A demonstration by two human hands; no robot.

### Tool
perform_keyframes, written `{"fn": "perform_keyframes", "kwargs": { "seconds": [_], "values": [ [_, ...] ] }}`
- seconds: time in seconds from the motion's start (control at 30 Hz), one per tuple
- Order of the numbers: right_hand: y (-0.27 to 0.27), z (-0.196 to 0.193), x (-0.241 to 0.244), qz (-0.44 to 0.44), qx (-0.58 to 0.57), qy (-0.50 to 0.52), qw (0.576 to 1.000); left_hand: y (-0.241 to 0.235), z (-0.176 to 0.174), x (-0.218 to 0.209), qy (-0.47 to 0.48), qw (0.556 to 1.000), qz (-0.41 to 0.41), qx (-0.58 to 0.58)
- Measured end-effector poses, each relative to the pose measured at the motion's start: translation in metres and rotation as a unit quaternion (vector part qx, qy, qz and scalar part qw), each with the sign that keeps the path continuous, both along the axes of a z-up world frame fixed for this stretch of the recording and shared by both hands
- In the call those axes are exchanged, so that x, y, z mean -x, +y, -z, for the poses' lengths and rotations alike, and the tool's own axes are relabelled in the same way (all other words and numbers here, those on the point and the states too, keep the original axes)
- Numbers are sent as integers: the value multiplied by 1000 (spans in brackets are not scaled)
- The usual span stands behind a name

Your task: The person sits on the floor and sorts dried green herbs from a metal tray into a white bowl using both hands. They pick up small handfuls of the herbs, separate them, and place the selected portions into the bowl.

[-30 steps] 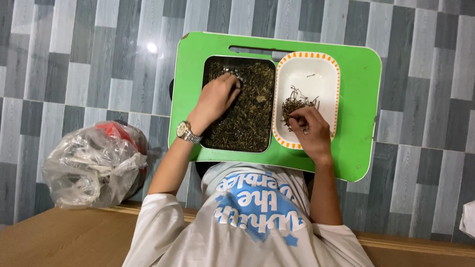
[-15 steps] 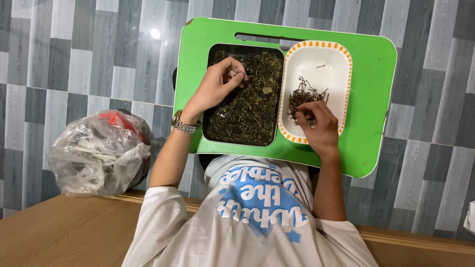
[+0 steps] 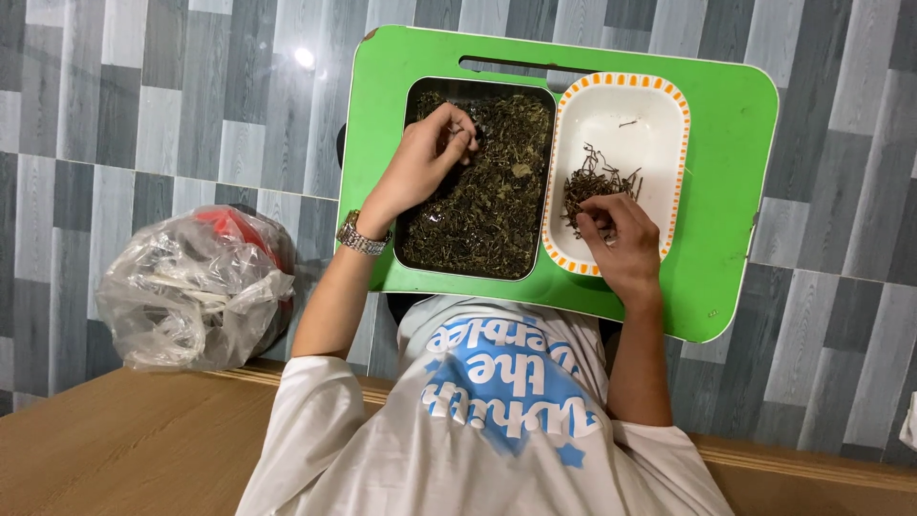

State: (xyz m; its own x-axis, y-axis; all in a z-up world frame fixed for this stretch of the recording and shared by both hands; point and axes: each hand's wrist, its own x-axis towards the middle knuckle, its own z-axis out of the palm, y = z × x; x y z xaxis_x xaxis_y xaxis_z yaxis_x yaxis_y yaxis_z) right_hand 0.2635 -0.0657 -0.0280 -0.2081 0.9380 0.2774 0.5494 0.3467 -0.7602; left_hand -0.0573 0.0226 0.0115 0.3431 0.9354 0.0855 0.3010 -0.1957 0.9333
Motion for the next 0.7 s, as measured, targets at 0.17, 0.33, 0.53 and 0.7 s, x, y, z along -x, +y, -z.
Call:
{"fn": "perform_keyframes", "kwargs": {
  "seconds": [0.17, 0.33, 0.53, 0.7],
  "values": [
    [-1, -17, 7, 14, 40, -42, 998, 1, -13, 0, 168, 980, -29, -105],
    [-1, -28, 13, 25, 81, -46, 995, 11, 5, -7, 317, 917, -48, -237],
    [-1, -20, 9, 31, 73, -62, 995, 5, 9, -27, 311, 921, 35, -230],
    [0, -5, 1, -6, -4, -29, 1000, 14, 31, -36, 403, 887, 69, -215]
  ]
}}
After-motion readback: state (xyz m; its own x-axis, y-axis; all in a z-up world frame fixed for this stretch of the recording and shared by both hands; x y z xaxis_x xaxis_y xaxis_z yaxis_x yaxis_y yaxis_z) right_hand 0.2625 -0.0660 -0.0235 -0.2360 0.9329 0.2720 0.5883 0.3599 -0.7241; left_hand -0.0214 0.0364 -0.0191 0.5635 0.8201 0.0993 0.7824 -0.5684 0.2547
